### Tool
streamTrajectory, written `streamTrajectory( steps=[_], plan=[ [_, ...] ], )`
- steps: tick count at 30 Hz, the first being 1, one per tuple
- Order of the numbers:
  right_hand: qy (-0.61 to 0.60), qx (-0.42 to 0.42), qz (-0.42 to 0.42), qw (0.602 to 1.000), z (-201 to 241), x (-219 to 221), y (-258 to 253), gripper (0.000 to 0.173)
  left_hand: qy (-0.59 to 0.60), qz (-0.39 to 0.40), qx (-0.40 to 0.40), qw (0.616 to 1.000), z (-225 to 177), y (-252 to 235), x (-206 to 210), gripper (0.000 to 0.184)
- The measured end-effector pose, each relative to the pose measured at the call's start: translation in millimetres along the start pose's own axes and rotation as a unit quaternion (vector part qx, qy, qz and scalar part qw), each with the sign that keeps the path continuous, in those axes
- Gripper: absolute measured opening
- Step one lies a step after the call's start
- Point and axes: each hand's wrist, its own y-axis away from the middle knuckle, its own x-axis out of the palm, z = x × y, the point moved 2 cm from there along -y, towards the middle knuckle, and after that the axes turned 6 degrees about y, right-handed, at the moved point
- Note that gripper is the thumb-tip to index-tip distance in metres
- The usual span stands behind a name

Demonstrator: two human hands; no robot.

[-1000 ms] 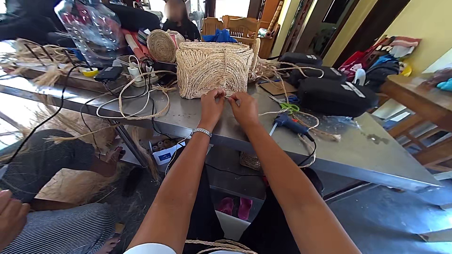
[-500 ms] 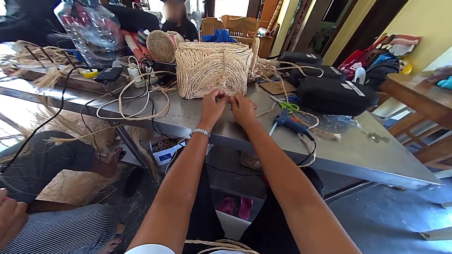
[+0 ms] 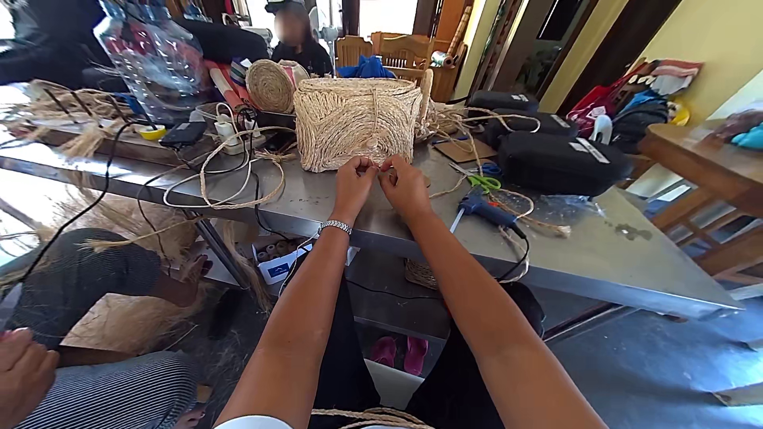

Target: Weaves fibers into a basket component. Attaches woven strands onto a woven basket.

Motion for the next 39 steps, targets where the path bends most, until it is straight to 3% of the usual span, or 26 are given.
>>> streamTrajectory(
  steps=[6, 17, 25, 31, 39],
  plan=[
    [0.038, 0.032, -0.022, 0.999, 5, -4, 0, 0.016, 0.0, 0.001, 0.01, 1.0, 2, -1, 1, 0.014],
    [0.025, 0.017, -0.084, 0.996, -3, -4, 1, 0.017, -0.036, 0.012, 0.019, 0.999, -1, 1, 1, 0.015],
    [0.01, 0.039, -0.051, 0.998, 2, -5, 4, 0.027, 0.025, 0.006, -0.017, 1.0, -16, 20, -3, 0.016],
    [-0.068, 0.07, -0.033, 0.995, 0, -5, 1, 0.031, 0.03, 0.011, -0.009, 0.999, -17, 20, -2, 0.017],
    [-0.159, 0.106, 0.059, 0.98, -5, -1, -4, 0.035, 0.07, 0.015, 0.004, 0.997, -17, 19, -4, 0.016]
  ],
)
